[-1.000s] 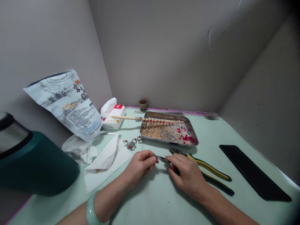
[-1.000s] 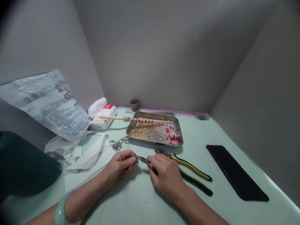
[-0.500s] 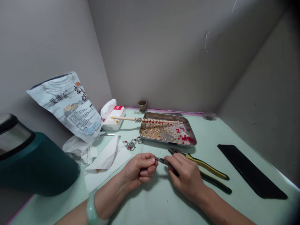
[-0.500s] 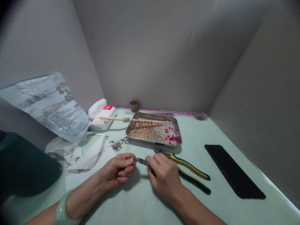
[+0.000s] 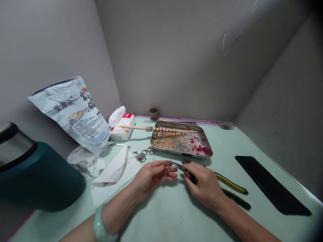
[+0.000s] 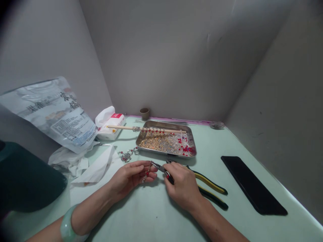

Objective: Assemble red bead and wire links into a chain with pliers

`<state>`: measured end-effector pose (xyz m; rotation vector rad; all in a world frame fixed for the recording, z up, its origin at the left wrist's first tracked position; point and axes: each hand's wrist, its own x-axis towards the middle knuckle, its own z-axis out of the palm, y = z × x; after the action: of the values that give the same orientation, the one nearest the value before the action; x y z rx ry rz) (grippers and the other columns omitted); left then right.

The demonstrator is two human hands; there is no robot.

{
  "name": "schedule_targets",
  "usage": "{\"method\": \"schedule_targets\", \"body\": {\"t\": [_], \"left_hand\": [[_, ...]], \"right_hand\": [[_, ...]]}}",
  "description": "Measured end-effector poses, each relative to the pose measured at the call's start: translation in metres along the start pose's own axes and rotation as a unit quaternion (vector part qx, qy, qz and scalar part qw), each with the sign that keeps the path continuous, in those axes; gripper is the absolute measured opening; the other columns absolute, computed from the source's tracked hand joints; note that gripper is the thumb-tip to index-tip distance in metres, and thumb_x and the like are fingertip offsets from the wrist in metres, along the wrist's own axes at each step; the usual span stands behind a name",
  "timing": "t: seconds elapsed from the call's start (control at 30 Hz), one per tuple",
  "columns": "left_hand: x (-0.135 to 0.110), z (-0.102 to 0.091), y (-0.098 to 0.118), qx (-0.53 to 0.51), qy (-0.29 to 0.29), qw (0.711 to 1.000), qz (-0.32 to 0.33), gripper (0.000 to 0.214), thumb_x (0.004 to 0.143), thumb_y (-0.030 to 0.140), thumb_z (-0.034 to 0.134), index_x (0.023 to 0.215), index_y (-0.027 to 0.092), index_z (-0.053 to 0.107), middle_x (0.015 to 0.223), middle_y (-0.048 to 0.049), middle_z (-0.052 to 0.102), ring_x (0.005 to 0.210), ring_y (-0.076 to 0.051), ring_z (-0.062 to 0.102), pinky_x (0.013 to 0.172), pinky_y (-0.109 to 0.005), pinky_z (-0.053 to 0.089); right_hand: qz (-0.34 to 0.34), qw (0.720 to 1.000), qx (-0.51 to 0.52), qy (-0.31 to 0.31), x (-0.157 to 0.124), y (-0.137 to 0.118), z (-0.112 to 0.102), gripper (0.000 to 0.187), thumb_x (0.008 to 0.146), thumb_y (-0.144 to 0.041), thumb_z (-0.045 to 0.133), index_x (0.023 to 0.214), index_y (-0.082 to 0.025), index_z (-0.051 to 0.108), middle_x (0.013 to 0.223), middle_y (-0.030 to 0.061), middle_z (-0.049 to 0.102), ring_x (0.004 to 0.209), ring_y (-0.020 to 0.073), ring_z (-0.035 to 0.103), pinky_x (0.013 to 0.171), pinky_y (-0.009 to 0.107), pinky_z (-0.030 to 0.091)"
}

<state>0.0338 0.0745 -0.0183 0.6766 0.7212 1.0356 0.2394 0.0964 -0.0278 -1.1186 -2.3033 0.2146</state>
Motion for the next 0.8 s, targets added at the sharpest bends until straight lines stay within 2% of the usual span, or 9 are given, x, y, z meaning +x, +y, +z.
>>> {"method": "schedule_targets", "body": {"t": [0.13,0.23,0.33,0.43,0.5,0.57,0.7,0.73,0.8], "left_hand": [[-0.001,0.003,0.001,0.027,-0.001,1.000,0.000,0.025,0.076,0.021,0.068,0.096,0.006,0.064,0.092,-0.0148,0.068,0.071,-0.018,0.066,0.070,-0.032,0.051],[0.000,0.004,-0.001,0.066,0.008,0.998,0.010,0.025,0.075,0.023,0.069,0.094,0.008,0.062,0.081,-0.0090,0.066,0.057,-0.011,0.059,0.056,-0.026,0.048],[0.001,0.003,-0.002,0.105,0.039,0.993,0.038,0.023,0.077,0.024,0.068,0.093,0.009,0.061,0.074,-0.0040,0.062,0.052,-0.007,0.051,0.047,-0.021,0.041],[0.001,0.003,-0.001,0.137,0.066,0.986,0.062,0.022,0.077,0.025,0.065,0.093,0.011,0.060,0.072,-0.0022,0.060,0.052,-0.006,0.048,0.046,-0.019,0.037],[0.001,0.004,0.000,0.151,0.078,0.983,0.070,0.022,0.077,0.026,0.065,0.092,0.011,0.059,0.072,-0.0017,0.059,0.052,-0.006,0.047,0.045,-0.019,0.036],[0.000,0.006,0.002,0.163,0.093,0.979,0.078,0.024,0.075,0.028,0.066,0.091,0.012,0.059,0.071,-0.0014,0.059,0.051,-0.006,0.046,0.044,-0.019,0.034],[0.000,0.007,0.003,0.187,0.115,0.971,0.096,0.024,0.074,0.030,0.065,0.090,0.013,0.059,0.070,-0.0008,0.059,0.050,-0.006,0.045,0.044,-0.020,0.031],[0.000,0.007,0.003,0.192,0.118,0.969,0.099,0.024,0.074,0.030,0.065,0.089,0.013,0.059,0.070,-0.0007,0.059,0.050,-0.007,0.045,0.045,-0.020,0.032],[0.000,0.006,0.003,0.202,0.121,0.967,0.103,0.023,0.074,0.030,0.065,0.089,0.013,0.059,0.070,-0.0008,0.060,0.050,-0.007,0.045,0.047,-0.021,0.032]], "right_hand": [[-0.005,1.000,-0.006,-0.010,-0.001,0.001,0.001,0.016,0.081,-0.015,0.049,0.090,-0.017,0.061,0.076,0.0046,0.058,0.070,0.0184,0.052,0.064,0.029,0.037],[-0.006,1.000,-0.001,-0.009,-0.002,-0.002,0.001,0.014,0.084,-0.018,0.050,0.091,-0.017,0.061,0.079,0.0057,0.058,0.074,0.0198,0.053,0.067,0.031,0.038],[-0.005,0.997,0.063,-0.038,0.000,-0.007,-0.002,0.018,0.086,-0.025,0.054,0.101,-0.018,0.060,0.087,0.0063,0.059,0.081,0.0207,0.054,0.072,0.033,0.041],[0.032,0.971,0.212,-0.101,0.002,-0.015,-0.009,0.026,0.087,-0.028,0.055,0.113,-0.021,0.055,0.099,0.0063,0.060,0.087,0.0190,0.056,0.075,0.031,0.044],[0.050,0.948,0.281,-0.144,0.003,-0.019,-0.013,0.023,0.090,-0.028,0.052,0.112,-0.021,0.055,0.098,0.0051,0.061,0.085,0.0171,0.057,0.073,0.029,0.046],[0.024,0.951,0.259,-0.166,0.002,-0.022,-0.016,0.020,0.089,-0.028,0.054,0.106,-0.020,0.058,0.093,0.0045,0.062,0.083,0.0174,0.056,0.074,0.030,0.046],[-0.069,0.977,0.131,-0.151,0.001,-0.022,-0.015,0.023,0.081,-0.032,0.064,0.101,-0.021,0.063,0.092,0.0060,0.062,0.088,0.0222,0.054,0.084,0.041,0.042],[-0.072,0.977,0.141,-0.146,0.001,-0.021,-0.015,0.025,0.081,-0.035,0.064,0.102,-0.021,0.064,0.094,0.0069,0.062,0.091,0.0233,0.054,0.086,0.043,0.042],[-0.037,0.962,0.238,-0.131,0.002,-0.018,-0.015,0.029,0.089,-0.040,0.054,0.110,-0.023,0.062,0.105,0.0095,0.062,0.100,0.0247,0.055,0.090,0.045,0.042]]}}
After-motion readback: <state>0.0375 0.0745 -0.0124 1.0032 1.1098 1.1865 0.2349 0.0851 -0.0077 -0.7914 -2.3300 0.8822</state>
